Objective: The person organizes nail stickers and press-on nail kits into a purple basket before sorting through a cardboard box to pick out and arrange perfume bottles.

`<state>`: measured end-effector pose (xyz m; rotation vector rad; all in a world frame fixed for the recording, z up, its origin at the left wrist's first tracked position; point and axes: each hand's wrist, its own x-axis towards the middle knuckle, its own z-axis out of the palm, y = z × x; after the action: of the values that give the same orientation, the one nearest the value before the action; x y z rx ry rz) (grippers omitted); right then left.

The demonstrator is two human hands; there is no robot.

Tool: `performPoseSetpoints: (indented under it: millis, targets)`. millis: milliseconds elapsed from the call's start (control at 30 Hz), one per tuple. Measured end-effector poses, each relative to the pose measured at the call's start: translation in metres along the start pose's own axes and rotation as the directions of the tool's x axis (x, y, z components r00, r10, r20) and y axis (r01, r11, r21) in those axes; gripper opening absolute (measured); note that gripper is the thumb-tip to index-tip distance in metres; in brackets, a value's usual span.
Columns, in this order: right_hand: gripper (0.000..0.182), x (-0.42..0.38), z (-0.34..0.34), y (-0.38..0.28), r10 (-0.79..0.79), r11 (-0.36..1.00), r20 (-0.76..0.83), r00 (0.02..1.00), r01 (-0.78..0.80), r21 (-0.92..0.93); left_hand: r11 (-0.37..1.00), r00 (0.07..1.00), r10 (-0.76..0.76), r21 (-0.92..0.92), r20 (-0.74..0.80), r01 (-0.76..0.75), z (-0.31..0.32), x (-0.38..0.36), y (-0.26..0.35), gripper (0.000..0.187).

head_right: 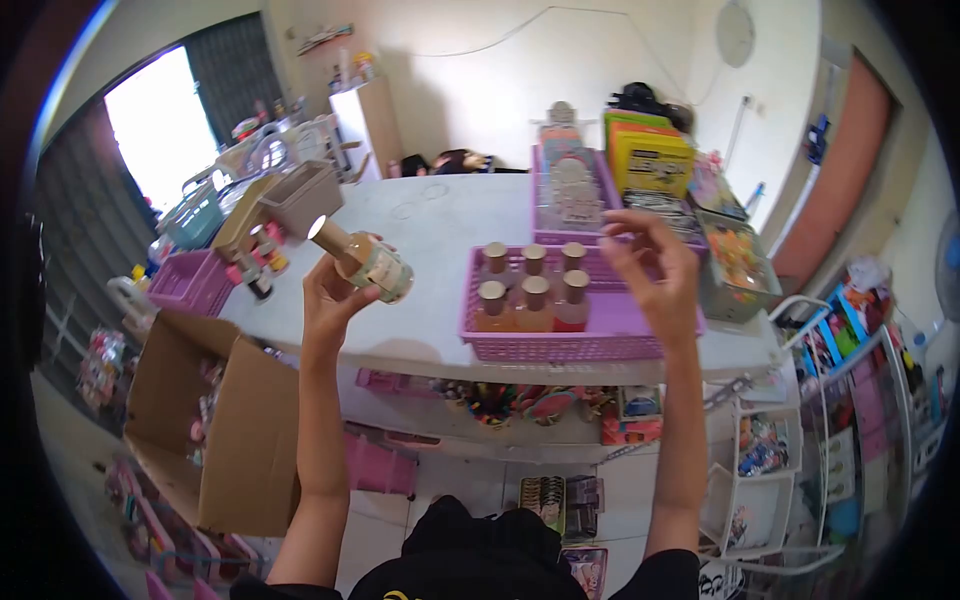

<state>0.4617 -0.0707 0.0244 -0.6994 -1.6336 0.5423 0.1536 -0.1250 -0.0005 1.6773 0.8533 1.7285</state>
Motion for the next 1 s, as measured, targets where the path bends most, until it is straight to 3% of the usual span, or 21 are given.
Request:
performPoseSetpoints:
  millis: [100, 167, 200, 300, 367, 433, 633, 767, 833, 900, 933, 967, 1000]
  targets:
    - [0.023, -0.003, 0.000, -0.019, -0.057, 0.998, 0.022, 0.998, 0.056, 0.033, 0.986, 0.990, 0.113, 0.113, 0.085, -0.123, 0.062, 0.022, 0.017, 0.048]
    - [0.025, -0.004, -0.002, -0.037, -0.087, 0.996, 0.112, 0.990, 0.085, 0.024, 0.905, 0.971, 0.213, 0.352, 0.112, -0.240, 0.099, 0.031, 0.023, 0.047]
    - [0.025, -0.003, -0.002, -0.041, -0.082, 0.997, 0.099, 0.992, 0.082, 0.004, 0.876, 0.976, 0.200, 0.431, 0.085, -0.216, 0.117, 0.032, 0.029, 0.046]
    - [0.030, 0.002, -0.004, -0.044, -0.161, 0.984, 0.030, 0.986, 0.163, -0.075, 0.819, 0.927, 0.370, 0.449, 0.061, -0.357, 0.154, 0.035, 0.019, 0.041]
    - [0.029, 0.006, -0.006, -0.037, -0.172, 0.972, -0.067, 0.983, 0.158, -0.176, 0.830, 0.934, 0.354, 0.443, 0.051, -0.339, 0.168, 0.036, 0.014, 0.040]
    - [0.027, 0.008, -0.008, -0.033, -0.161, 0.976, -0.080, 0.984, 0.147, -0.164, 0.836, 0.940, 0.339, 0.445, 0.041, -0.321, 0.175, 0.038, 0.011, 0.038]
    - [0.025, 0.016, -0.010, -0.017, -0.074, 0.997, -0.060, 0.995, 0.073, -0.033, 0.760, 0.942, 0.312, 0.563, 0.123, -0.325, 0.181, 0.041, 0.006, 0.037]
    - [0.024, 0.022, -0.011, -0.010, 0.064, 0.997, -0.080, 0.995, -0.059, 0.059, 0.831, 0.980, 0.174, 0.520, 0.095, -0.198, 0.169, 0.042, 0.011, 0.045]
    - [0.024, 0.025, -0.018, -0.002, 0.103, 0.993, -0.095, 0.990, -0.097, 0.069, 0.744, 0.909, 0.416, 0.587, -0.031, -0.320, 0.136, 0.040, 0.029, 0.048]
    - [0.025, 0.027, -0.028, 0.012, 0.069, 0.997, -0.065, 0.995, -0.072, -0.037, 0.682, 0.871, 0.464, 0.693, -0.163, -0.235, 0.076, 0.034, 0.037, 0.046]
    - [0.027, 0.025, -0.030, 0.015, 0.057, 0.987, -0.050, 0.997, -0.063, -0.145, 0.700, 0.822, 0.478, 0.699, -0.309, -0.145, 0.041, 0.030, 0.033, 0.043]
    - [0.027, 0.024, -0.031, 0.019, 0.057, 0.988, -0.046, 0.997, -0.063, -0.138, 0.717, 0.774, 0.484, 0.692, -0.408, -0.084, 0.000, 0.026, 0.023, 0.040]
    - [0.028, 0.023, -0.030, 0.026, 0.081, 0.972, 0.008, 0.997, -0.078, -0.220, 0.760, 0.704, 0.426, 0.647, -0.568, 0.062, -0.042, 0.020, 0.011, 0.044]
